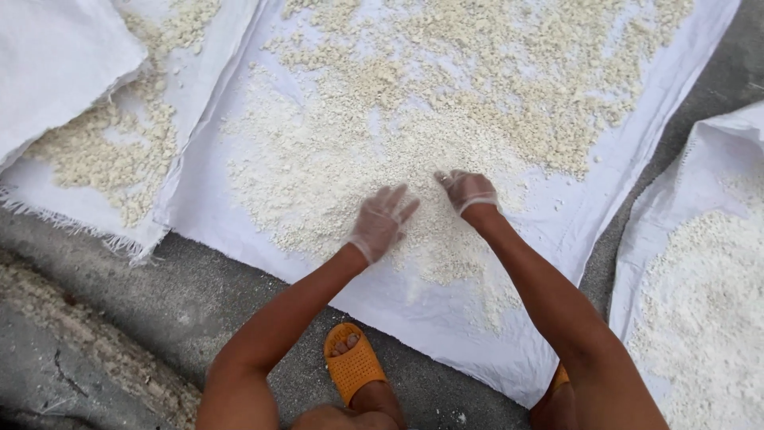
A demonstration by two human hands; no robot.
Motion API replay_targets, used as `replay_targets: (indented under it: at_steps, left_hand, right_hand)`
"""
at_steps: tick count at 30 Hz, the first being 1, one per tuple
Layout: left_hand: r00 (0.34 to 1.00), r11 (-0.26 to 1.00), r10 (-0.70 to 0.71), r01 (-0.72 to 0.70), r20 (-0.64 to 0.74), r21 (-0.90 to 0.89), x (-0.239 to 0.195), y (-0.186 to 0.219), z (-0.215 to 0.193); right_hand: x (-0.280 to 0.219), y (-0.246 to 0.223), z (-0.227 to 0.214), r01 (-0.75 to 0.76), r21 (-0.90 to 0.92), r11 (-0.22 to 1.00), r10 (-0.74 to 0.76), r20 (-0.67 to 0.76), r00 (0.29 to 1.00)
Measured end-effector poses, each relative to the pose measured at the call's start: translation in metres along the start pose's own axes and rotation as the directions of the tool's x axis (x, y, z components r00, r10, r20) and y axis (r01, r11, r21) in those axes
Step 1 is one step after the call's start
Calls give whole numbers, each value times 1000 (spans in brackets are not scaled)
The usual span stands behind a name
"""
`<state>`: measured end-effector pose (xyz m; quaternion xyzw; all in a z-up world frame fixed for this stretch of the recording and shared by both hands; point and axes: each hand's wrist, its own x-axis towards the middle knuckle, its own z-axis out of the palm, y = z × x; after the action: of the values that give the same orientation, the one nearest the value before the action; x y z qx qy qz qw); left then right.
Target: The person spreads white granular material across multiple white sacks laid on a concrete floor. They use gloved hands to flatten and distribute the granules evenly, moving between adjacent sacks to continue the spreading process.
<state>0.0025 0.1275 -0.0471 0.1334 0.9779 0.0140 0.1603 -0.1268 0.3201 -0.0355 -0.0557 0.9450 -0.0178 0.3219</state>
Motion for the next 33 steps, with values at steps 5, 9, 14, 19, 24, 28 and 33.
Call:
replay_targets:
  at_steps: [5, 9, 14, 19, 24, 28, 33]
  left_hand:
    - [930, 986, 162, -162, -329, 28, 8, -5, -41]
    - [1000, 932, -29, 27, 0, -360, 66, -56, 103]
    - [796, 345, -552, 488, 247, -802, 130, -105, 173]
    - [796, -105, -494, 345, 350, -933, 49, -92, 16]
    - [817, -430, -471, 114, 331, -896, 16, -100, -41]
    - [779, -302, -518, 221, 354, -927, 15, -104, -26]
    - [761, 63, -526, 479, 379, -875, 59, -91, 26]
  right_hand:
    - [4, 43, -5, -70, 721, 689, 75, 25, 997]
    - [-22, 43, -32, -114, 859, 500, 106, 70, 992]
    - [11, 66, 1, -182, 802, 569, 284, 16, 959]
    - [-22, 37, -27, -150, 938, 313, 204, 88, 975]
    - [-22, 53, -31, -192, 929, 315, 226, 123, 966]
    - [-2, 73, -16, -168, 826, 538, 330, -23, 944]
    - [-26, 39, -48, -201, 508, 837, 313, -144, 939]
